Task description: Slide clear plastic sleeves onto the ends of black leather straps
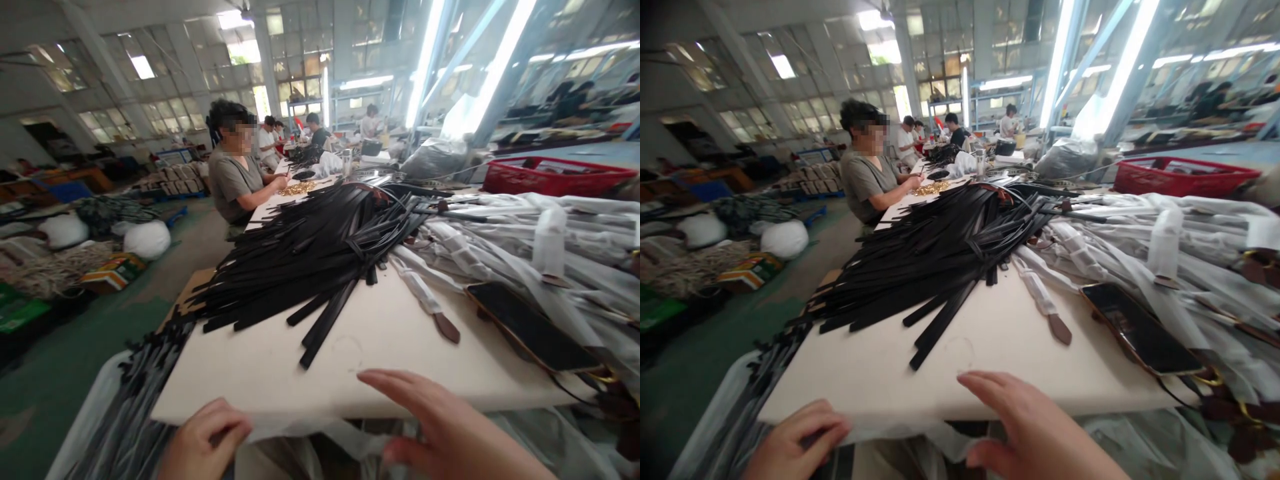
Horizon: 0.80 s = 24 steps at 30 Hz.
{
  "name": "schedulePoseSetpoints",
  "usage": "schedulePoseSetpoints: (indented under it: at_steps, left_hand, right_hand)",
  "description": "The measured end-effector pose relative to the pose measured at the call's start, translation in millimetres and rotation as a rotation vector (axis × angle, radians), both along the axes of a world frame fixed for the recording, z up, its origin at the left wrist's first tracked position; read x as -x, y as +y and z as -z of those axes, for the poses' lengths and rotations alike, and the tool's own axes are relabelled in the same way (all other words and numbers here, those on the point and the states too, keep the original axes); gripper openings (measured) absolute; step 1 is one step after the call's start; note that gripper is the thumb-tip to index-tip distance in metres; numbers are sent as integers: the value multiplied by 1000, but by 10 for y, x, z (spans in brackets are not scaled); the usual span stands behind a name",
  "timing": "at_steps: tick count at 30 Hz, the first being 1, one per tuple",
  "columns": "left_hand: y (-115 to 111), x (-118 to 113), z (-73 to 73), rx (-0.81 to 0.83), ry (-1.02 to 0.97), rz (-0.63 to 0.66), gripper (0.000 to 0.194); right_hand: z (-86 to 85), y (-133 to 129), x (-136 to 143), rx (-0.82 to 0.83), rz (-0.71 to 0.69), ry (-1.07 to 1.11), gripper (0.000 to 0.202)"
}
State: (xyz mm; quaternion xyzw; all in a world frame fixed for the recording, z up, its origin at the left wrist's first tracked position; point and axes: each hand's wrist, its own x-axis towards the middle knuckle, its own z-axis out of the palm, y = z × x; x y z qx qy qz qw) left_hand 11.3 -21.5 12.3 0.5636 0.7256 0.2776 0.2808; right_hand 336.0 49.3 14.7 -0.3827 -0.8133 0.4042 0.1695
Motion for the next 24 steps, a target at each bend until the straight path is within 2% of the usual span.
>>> schedulePoseSetpoints:
  at_steps: [2, 3, 4, 5, 6, 7, 11, 13, 16, 18, 20, 22, 24]
  left_hand:
    - [120, -178, -170, 63, 23, 83, 15]
    - [176, -266, -233, 85, 5, 94, 12]
    - [223, -340, -277, 94, -28, 92, 7]
    - [258, -393, -301, 87, -71, 72, 3]
    - [281, -424, -305, 59, -127, 37, 6]
    - [292, -435, -293, 20, -198, -7, 12]
    - [281, -408, -180, -102, -630, -247, 41]
    - [275, -424, -130, -106, -848, -337, 52]
    - [262, -452, -78, -150, -977, -431, 60]
    - [233, -421, -53, -213, -929, -479, 60]
    - [183, -339, -34, -278, -844, -504, 57]
    - [121, -237, -22, -314, -784, -508, 53]
    - [57, -148, -15, -327, -759, -495, 52]
  right_hand:
    - [-154, 41, 292, -64, -90, 64, 63]
    - [-177, 73, 463, -74, -128, 91, 62]
    - [-160, 109, 634, -63, -159, 95, 56]
    - [-109, 144, 793, -34, -171, 85, 40]
    - [-35, 175, 930, 26, -168, 82, 23]
    - [50, 199, 1040, 110, -159, 99, 17]
    - [333, 180, 1225, 559, -151, 345, 26]
    - [389, 121, 1234, 646, -168, 412, 33]
    - [363, 98, 1239, 511, -198, 345, 34]
    - [277, 205, 1270, 303, -250, 230, 22]
    - [157, 440, 1364, 13, -253, 70, 13]
    - [40, 777, 1548, -238, -183, -75, 17]
    - [-35, 1153, 1816, -353, -124, -151, 18]
